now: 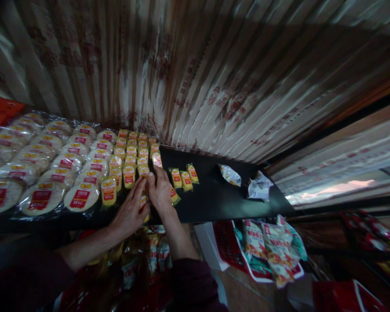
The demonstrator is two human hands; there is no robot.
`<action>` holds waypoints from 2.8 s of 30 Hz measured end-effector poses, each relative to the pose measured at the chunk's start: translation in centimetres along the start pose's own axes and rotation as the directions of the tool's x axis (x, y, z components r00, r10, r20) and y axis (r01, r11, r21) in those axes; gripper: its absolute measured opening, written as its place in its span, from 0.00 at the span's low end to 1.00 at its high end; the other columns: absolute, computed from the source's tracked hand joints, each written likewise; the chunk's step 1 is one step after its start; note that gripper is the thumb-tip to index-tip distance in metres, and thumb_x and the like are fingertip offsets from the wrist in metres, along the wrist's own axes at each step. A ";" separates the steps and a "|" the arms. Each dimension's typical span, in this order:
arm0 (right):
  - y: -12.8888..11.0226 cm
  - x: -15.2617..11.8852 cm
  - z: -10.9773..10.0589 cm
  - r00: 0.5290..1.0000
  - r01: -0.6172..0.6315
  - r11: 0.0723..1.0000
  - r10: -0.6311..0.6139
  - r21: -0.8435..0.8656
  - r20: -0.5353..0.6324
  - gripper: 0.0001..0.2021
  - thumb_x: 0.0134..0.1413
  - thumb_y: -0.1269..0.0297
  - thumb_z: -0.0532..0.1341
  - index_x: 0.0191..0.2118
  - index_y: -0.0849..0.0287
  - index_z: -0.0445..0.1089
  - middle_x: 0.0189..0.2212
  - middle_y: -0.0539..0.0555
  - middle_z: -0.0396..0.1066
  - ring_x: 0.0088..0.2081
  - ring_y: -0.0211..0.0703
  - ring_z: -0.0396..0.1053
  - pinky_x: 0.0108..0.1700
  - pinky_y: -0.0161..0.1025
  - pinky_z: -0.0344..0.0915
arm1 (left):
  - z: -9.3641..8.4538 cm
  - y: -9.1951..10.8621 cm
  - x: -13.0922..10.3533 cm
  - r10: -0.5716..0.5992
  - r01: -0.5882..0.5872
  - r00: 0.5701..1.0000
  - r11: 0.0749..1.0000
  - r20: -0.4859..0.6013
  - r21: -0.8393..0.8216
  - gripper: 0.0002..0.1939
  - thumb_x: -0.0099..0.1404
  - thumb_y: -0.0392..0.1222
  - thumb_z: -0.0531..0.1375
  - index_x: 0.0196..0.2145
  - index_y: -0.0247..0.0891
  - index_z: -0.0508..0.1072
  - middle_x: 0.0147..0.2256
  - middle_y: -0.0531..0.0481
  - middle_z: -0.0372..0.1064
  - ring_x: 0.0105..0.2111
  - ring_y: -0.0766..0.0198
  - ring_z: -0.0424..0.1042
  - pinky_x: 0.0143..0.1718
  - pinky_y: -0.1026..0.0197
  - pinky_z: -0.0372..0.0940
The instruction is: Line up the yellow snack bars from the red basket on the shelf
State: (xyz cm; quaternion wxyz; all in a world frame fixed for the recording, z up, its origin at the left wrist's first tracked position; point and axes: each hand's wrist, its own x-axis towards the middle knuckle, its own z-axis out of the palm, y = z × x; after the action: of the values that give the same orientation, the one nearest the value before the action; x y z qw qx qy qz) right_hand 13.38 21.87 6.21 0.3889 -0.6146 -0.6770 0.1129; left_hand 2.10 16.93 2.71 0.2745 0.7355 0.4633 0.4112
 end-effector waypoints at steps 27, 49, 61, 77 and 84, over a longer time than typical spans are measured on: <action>3.2 -7.3 -3.2 0.995 -0.089 0.900 0.063 -0.427 -0.075 0.22 0.55 0.69 0.56 0.56 0.65 0.63 0.53 0.62 0.67 0.52 0.52 0.62 0.54 0.49 0.60 | 0.1 0.4 -1.5 -0.022 0.022 0.999 1.000 -0.042 0.005 0.30 0.62 0.36 0.51 0.62 0.34 0.51 0.60 0.38 0.55 0.61 0.55 0.55 0.61 0.49 0.55; 4.4 2.7 -0.1 0.966 -0.141 0.990 0.143 0.023 -0.217 0.29 0.51 0.66 0.58 0.60 0.61 0.55 0.43 0.59 0.69 0.41 0.44 0.68 0.45 0.44 0.67 | 0.0 0.3 -1.4 -0.088 0.089 0.996 0.994 -0.016 0.061 0.25 0.63 0.37 0.51 0.58 0.33 0.58 0.58 0.37 0.58 0.59 0.54 0.59 0.59 0.49 0.59; 3.7 3.2 0.3 0.993 -0.103 0.979 0.091 -0.178 -0.074 0.25 0.49 0.63 0.61 0.55 0.60 0.63 0.45 0.60 0.67 0.48 0.50 0.65 0.52 0.48 0.63 | 0.0 0.4 -1.3 -0.042 0.041 0.999 0.998 0.028 0.040 0.23 0.61 0.35 0.51 0.56 0.34 0.62 0.55 0.39 0.62 0.56 0.56 0.63 0.58 0.51 0.61; 5.1 5.1 1.2 0.993 -0.112 0.974 0.115 -0.198 0.001 0.29 0.46 0.54 0.65 0.53 0.64 0.66 0.46 0.64 0.71 0.48 0.52 0.69 0.51 0.47 0.64 | 0.1 0.4 -1.2 -0.042 0.041 0.999 0.999 0.034 0.027 0.23 0.61 0.34 0.52 0.55 0.36 0.62 0.55 0.41 0.62 0.56 0.57 0.64 0.57 0.52 0.61; 4.7 5.1 1.8 0.996 -0.079 0.963 0.088 -0.257 0.025 0.30 0.48 0.58 0.63 0.56 0.63 0.62 0.47 0.64 0.71 0.49 0.53 0.69 0.53 0.50 0.60 | 0.2 0.3 -1.2 -0.043 0.042 0.998 0.999 0.035 0.025 0.23 0.61 0.34 0.52 0.55 0.36 0.62 0.54 0.41 0.63 0.56 0.57 0.63 0.57 0.51 0.61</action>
State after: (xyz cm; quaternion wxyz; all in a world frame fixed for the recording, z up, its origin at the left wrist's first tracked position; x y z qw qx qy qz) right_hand 15.98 28.15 3.99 0.2890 -0.6855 -0.6663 0.0519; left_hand 2.12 15.69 2.44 0.2824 0.7360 0.4787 0.3865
